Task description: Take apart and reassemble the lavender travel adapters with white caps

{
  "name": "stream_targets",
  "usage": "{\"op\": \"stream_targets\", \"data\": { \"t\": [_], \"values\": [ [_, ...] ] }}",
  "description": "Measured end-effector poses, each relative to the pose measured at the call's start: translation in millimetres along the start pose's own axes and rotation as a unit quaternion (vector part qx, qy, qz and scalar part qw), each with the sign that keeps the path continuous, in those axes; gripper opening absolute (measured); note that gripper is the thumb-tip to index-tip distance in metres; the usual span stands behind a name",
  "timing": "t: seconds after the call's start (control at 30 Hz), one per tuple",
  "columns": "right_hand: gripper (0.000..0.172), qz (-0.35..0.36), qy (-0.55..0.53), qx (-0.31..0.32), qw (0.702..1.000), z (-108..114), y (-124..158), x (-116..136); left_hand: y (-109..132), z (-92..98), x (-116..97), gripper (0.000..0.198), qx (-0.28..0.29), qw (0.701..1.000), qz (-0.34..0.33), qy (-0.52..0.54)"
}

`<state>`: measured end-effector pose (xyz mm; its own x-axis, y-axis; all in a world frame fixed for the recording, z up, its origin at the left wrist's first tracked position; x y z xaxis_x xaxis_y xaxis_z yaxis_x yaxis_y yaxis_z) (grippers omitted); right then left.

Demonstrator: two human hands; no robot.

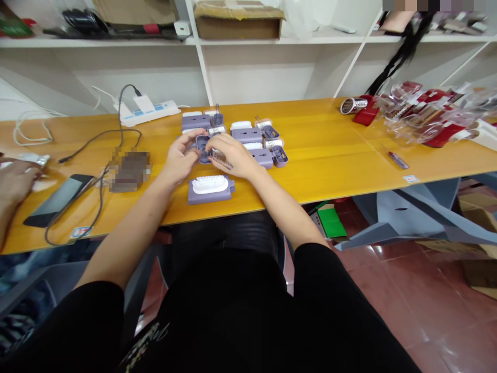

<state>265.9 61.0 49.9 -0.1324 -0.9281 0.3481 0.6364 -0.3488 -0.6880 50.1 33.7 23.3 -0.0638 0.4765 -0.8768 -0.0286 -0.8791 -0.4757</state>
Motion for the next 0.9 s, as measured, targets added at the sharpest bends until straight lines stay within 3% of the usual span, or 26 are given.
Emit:
{"op": "stream_targets", "data": {
  "t": [0.27,0.67,0.8,0.9],
  "values": [
    [0.025,-0.022,-0.006,0.015,1.000,5,2,-6,2,-1.4,-1,0.063,0.026,1.000,0.001,-0.008],
    [0.034,-0.102,-0.055,-0.011,0.993,0,3,-14,4,0.8,7,0.066,0.031,0.990,0.122,0.065],
    [0.050,-0.123,-0.051,-0.032,0.991,0,0,-12,4,0.8,3,0.061,0.033,0.985,0.125,0.117],
    [0.077,-0.125,-0.057,-0.037,0.990,2,-1,-12,3,1.5,-2,0.058,0.054,0.979,0.122,0.155]
  ]
}}
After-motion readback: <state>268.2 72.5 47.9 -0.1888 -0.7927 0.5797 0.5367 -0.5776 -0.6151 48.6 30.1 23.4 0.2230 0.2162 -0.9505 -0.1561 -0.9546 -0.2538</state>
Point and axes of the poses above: each hand's wrist, its own y-axis away from the middle knuckle, its own z-axis out of the back of the hand, x = y × z, the point moved 2 cm from there along -y, towards the middle knuckle, and after that the axes turned 3 degrees about -z, right-handed, at the moved point
